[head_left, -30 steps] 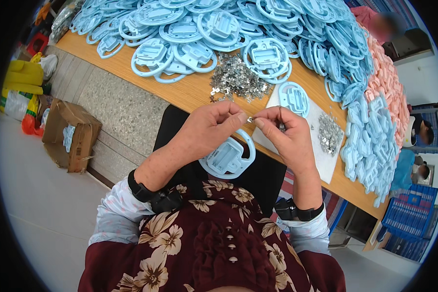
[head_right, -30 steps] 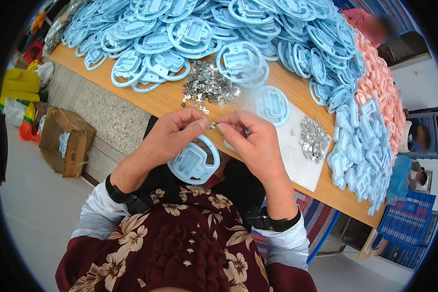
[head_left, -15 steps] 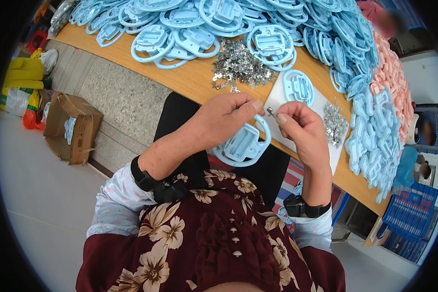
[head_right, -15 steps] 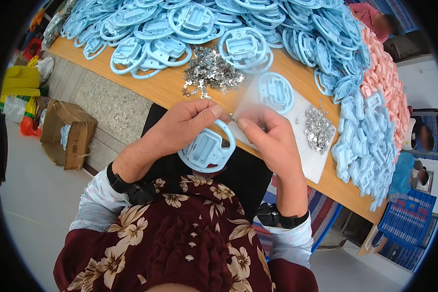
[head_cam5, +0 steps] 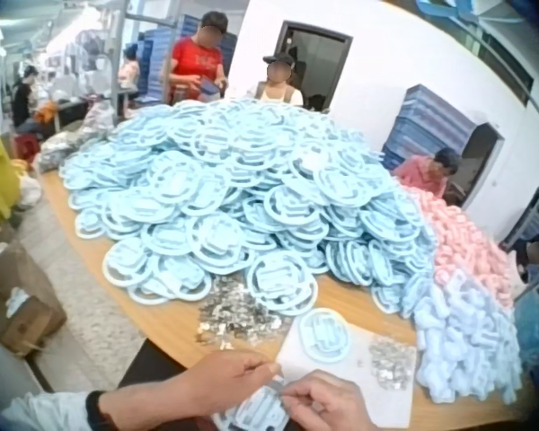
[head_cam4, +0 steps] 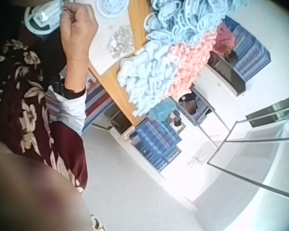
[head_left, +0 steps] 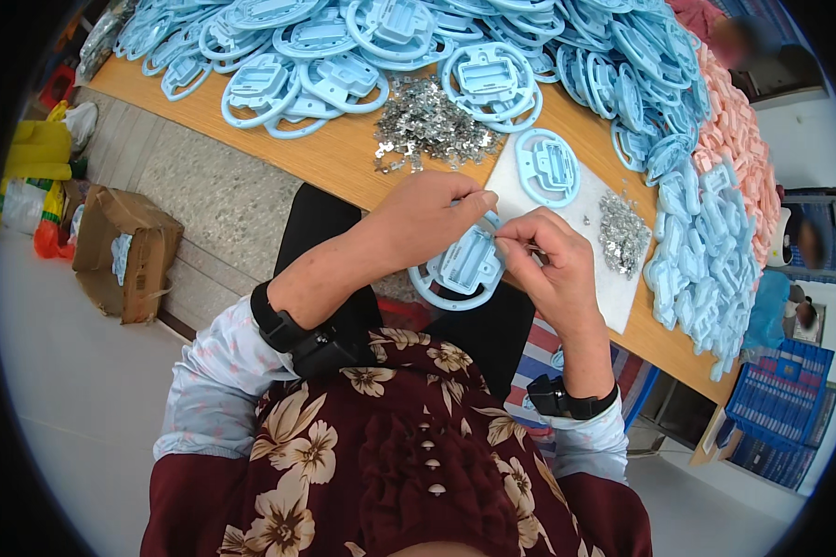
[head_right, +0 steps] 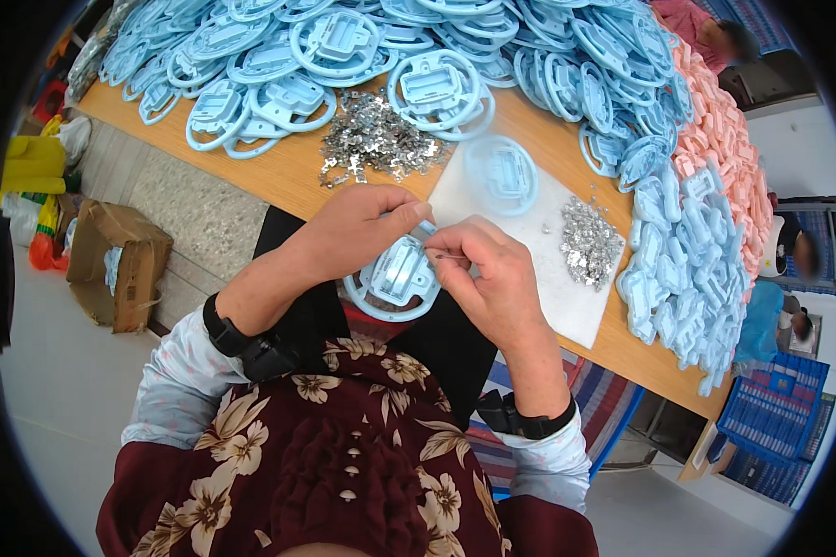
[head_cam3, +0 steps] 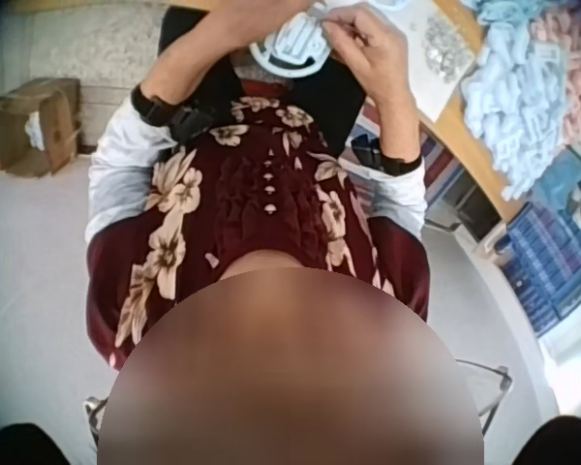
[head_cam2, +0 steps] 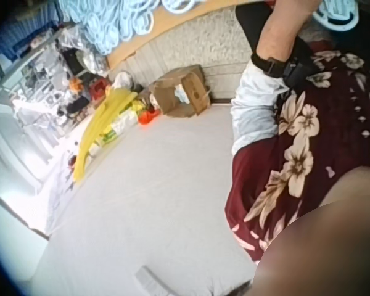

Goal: Assembling metal clips into blue circular plastic frames on a factory table.

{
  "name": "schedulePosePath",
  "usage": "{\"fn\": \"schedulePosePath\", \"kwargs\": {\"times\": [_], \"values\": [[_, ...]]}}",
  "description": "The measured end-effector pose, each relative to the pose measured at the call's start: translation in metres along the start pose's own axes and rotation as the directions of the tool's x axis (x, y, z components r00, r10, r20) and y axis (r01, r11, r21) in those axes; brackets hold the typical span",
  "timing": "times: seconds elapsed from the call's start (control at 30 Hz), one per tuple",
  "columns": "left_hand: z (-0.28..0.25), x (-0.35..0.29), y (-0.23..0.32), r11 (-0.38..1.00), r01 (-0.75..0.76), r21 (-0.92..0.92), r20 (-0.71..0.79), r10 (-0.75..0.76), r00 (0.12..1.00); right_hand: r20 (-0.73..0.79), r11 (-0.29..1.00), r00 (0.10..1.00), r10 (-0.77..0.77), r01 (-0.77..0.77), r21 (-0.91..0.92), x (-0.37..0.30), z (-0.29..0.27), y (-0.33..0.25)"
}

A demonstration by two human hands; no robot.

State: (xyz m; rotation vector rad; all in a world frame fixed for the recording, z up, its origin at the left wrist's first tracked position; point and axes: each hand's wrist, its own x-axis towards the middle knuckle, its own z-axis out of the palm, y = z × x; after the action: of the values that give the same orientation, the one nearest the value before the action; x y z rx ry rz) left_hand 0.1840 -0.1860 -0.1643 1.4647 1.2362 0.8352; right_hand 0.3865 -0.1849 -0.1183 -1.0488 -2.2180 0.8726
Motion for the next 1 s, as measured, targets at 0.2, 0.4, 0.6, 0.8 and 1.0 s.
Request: {"fn": "schedulePosePath", "kwargs": {"times": [0.2, 0.4, 0.6, 0.8, 1.0], "values": [[0.009, 0.011, 0.005, 0.976, -0.004, 0.217, -0.004, 0.005, 1.0, -0.028, 0.994, 0.999, -0.042, 0.039, -0.103, -0.005, 0.0, 0.018], [0.005, 0.01, 0.001, 0.993, 0.065, 0.099, 0.047, -0.07, 0.996, 0.032, 0.949, 0.985, -0.169, 0.172, -0.266, 0.001, -0.007, 0.013], [-0.009, 0.005, 0.013, 0.99, 0.138, -0.004, 0.186, -0.135, 0.973, 0.113, 0.893, 0.989, -0.092, 0.133, -0.431, 0.006, -0.012, -0.001], [-0.007, 0.005, 0.005, 0.996, 0.069, 0.064, 0.186, -0.08, 0.979, 0.17, 0.904, 0.983, -0.066, 0.131, -0.407, 0.009, -0.015, 0.0], [-0.001, -0.002, 0.006, 0.992, -0.018, 0.127, 0.138, 0.001, 0.99, 0.142, 0.926, 0.989, 0.037, 0.02, -0.378, 0.005, -0.007, -0.007]]}}
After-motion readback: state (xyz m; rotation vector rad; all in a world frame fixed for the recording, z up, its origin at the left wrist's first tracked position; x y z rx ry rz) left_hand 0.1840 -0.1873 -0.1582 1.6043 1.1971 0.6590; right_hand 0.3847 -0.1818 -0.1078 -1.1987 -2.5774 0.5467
